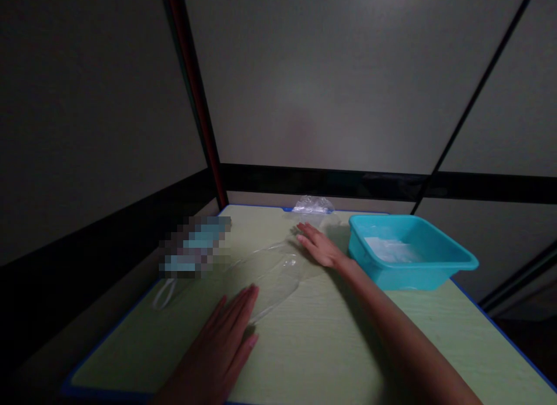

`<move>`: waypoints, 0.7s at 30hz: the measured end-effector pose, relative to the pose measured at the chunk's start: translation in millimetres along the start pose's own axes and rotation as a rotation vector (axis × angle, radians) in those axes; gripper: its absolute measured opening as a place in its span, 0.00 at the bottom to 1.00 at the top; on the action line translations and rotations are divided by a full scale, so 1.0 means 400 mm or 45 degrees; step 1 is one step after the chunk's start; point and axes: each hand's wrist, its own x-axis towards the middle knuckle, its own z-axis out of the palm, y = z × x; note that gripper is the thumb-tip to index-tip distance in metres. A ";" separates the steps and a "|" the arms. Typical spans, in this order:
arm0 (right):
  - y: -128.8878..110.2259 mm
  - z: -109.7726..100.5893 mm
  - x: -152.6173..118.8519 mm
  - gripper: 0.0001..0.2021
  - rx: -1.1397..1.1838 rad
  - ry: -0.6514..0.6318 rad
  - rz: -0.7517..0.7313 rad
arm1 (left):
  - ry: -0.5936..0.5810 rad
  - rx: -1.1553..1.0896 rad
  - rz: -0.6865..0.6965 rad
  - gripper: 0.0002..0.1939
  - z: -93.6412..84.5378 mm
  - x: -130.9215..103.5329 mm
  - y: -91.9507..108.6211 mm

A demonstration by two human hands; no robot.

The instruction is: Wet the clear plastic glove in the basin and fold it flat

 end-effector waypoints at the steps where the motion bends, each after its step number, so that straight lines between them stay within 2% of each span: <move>1: -0.003 0.000 0.003 0.31 0.071 0.053 0.039 | -0.005 -0.011 0.015 0.28 -0.007 0.000 -0.006; 5: 0.000 0.028 0.035 0.30 0.394 0.194 0.186 | 0.004 -0.037 0.005 0.27 -0.029 -0.004 -0.026; 11: 0.028 0.091 0.087 0.27 0.726 0.354 0.320 | 0.022 0.003 0.021 0.24 -0.033 -0.010 -0.035; 15: 0.040 0.099 0.093 0.22 0.841 0.356 0.305 | 0.051 0.034 0.082 0.26 -0.036 -0.008 -0.027; 21: 0.049 0.091 0.106 0.19 0.919 0.261 0.267 | 0.028 0.023 0.155 0.30 -0.038 -0.007 0.009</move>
